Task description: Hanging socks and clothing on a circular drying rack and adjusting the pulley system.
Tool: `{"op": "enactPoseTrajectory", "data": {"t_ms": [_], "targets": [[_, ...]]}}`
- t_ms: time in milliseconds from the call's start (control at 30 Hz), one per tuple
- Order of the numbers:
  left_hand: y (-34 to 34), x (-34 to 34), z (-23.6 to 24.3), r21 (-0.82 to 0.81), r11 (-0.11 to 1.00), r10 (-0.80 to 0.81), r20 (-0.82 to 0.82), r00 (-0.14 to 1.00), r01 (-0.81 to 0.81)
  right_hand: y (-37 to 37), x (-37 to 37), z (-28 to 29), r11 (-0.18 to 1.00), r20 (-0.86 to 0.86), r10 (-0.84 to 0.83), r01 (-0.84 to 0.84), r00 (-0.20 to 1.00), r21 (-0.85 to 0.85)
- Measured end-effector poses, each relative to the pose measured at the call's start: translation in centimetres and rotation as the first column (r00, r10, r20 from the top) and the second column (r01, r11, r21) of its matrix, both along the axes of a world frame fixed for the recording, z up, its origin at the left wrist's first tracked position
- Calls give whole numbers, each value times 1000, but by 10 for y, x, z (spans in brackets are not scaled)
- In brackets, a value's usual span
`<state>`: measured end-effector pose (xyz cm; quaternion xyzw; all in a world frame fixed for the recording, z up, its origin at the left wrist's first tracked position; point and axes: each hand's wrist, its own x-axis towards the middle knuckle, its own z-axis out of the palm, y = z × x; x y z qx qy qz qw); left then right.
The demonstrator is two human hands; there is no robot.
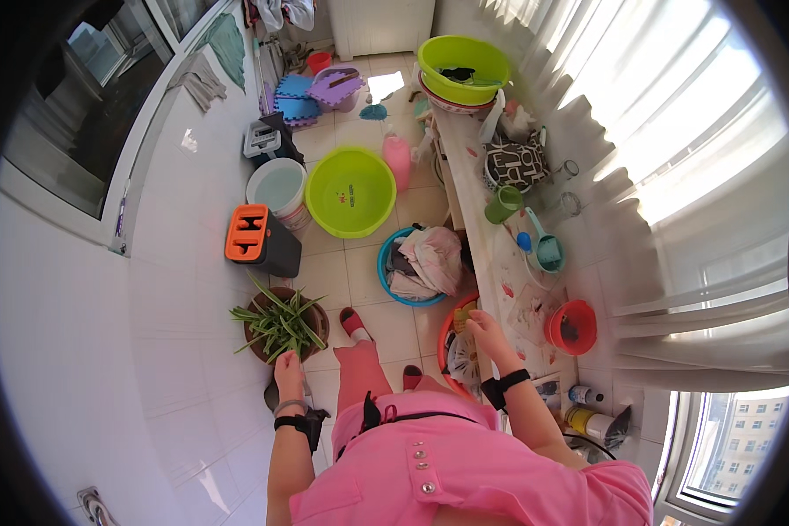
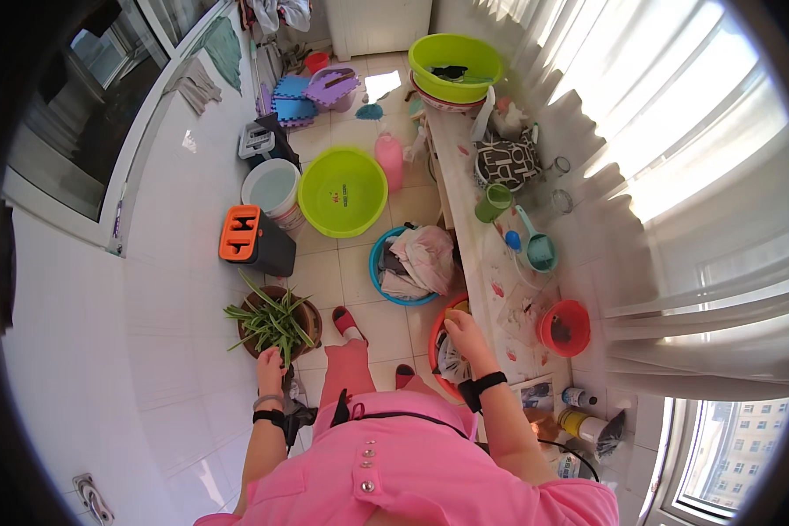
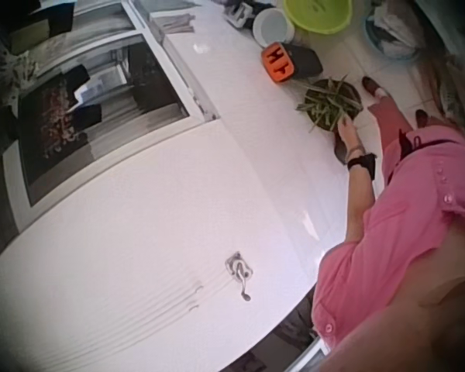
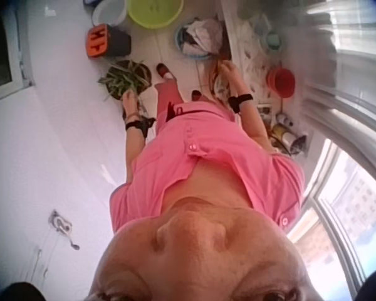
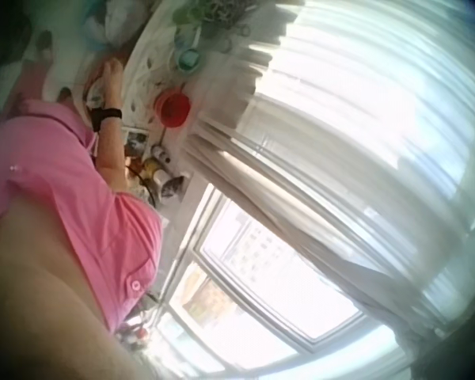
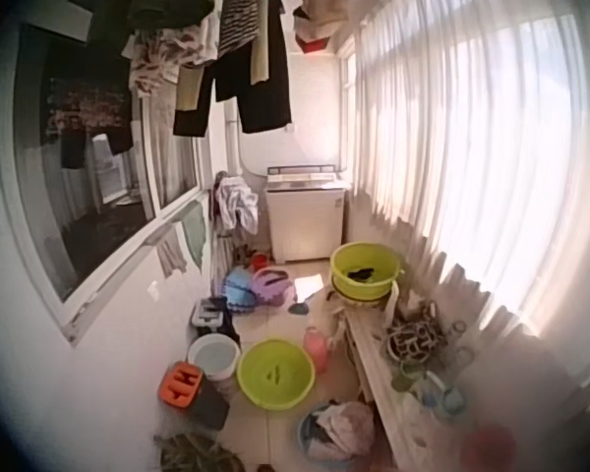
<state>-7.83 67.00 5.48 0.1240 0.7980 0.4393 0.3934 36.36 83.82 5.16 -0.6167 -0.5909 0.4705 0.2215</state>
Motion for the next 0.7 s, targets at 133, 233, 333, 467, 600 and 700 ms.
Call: {"op": "enactPoseTrajectory", "data": {"t_ms": [133,233,333,467,600,700], "targets": [[59,-35,-23,-60,997,46,60,997,-42,57,-44,27,987,-34,-69,63,997,-148],[119,-70,-27,-83,996,-31,62,998,36,96,-64,-7,992,-23,-114,112,993,-60],[178,-126,-36,-160,984,-73,69,995,84,156,-98,-30,989,1,-113,113,994,-98],[259,-197,-20,-207,968,-129,73,989,142,230,-174,22,996,94,-83,86,992,-31],[334,-253,-21,-185,974,-132,22,991,134,306,-227,46,993,78,-58,49,995,105],[389,-266,-2,-113,972,-202,29,979,204,340,-246,60,980,55,-116,105,992,166]]}}
